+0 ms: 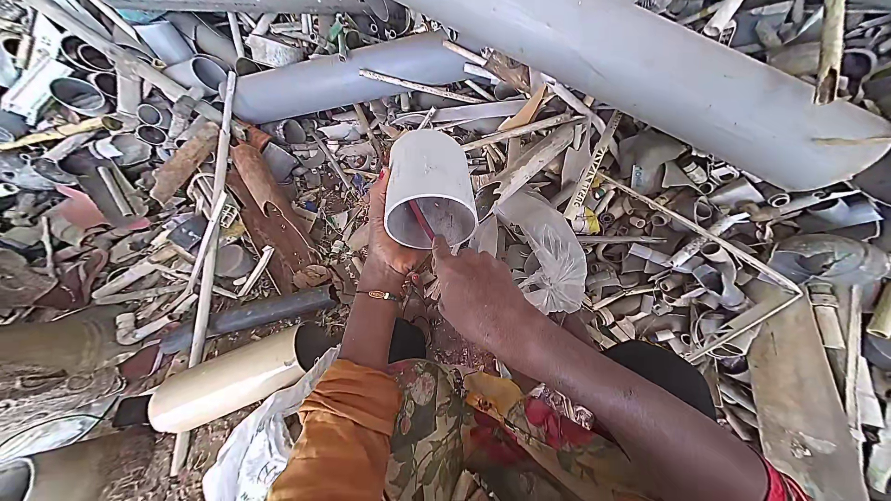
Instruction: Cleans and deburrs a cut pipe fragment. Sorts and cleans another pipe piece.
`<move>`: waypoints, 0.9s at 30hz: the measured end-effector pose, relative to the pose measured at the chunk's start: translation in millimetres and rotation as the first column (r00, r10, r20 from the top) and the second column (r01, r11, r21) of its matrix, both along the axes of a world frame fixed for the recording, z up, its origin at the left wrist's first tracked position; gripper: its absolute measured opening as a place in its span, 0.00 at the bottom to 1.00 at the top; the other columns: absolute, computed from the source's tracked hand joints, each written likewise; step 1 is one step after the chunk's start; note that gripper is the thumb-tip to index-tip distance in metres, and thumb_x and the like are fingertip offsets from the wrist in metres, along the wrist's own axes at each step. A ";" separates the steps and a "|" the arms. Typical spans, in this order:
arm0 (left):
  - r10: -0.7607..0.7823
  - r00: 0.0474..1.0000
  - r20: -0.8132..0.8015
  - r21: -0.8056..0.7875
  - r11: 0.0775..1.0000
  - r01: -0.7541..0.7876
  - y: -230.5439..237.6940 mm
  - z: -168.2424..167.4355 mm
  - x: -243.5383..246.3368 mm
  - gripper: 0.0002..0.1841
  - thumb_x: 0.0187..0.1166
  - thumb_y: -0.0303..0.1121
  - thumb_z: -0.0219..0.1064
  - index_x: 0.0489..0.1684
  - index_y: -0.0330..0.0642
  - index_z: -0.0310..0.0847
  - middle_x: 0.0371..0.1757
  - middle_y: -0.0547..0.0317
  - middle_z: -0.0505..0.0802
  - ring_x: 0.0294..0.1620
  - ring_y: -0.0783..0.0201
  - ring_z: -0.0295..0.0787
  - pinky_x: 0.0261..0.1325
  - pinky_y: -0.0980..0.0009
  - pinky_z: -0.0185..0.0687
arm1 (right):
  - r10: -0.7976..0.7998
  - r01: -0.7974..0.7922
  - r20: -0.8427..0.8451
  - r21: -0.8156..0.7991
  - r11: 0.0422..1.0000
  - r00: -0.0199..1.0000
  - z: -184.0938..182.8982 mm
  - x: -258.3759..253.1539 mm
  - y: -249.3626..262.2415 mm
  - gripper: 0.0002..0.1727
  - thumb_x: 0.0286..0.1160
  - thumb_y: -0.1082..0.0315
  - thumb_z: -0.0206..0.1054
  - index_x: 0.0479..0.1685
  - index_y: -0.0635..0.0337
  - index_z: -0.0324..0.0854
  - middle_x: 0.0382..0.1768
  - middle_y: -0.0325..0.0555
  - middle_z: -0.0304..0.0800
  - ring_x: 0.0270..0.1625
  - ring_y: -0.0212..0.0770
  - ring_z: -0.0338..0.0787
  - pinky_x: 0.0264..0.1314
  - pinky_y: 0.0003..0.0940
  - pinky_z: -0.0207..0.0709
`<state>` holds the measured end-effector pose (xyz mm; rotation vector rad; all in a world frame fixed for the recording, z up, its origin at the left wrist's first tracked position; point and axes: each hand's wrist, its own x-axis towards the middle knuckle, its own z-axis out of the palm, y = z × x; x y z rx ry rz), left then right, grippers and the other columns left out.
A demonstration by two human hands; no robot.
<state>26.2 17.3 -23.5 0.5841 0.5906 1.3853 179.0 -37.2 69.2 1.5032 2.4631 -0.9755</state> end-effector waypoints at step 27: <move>-0.026 0.991 -0.132 0.042 0.999 0.032 -3.2 3.9 11.4 0.26 0.89 0.59 0.42 0.59 0.57 0.83 0.50 0.66 0.93 0.51 0.71 0.92 0.50 0.68 0.91 | -0.071 0.072 -0.043 0.009 0.997 0.997 1.9 5.3 3.2 0.23 0.84 0.68 0.63 0.77 0.63 0.72 0.48 0.56 0.87 0.53 0.54 0.89 0.48 0.48 0.82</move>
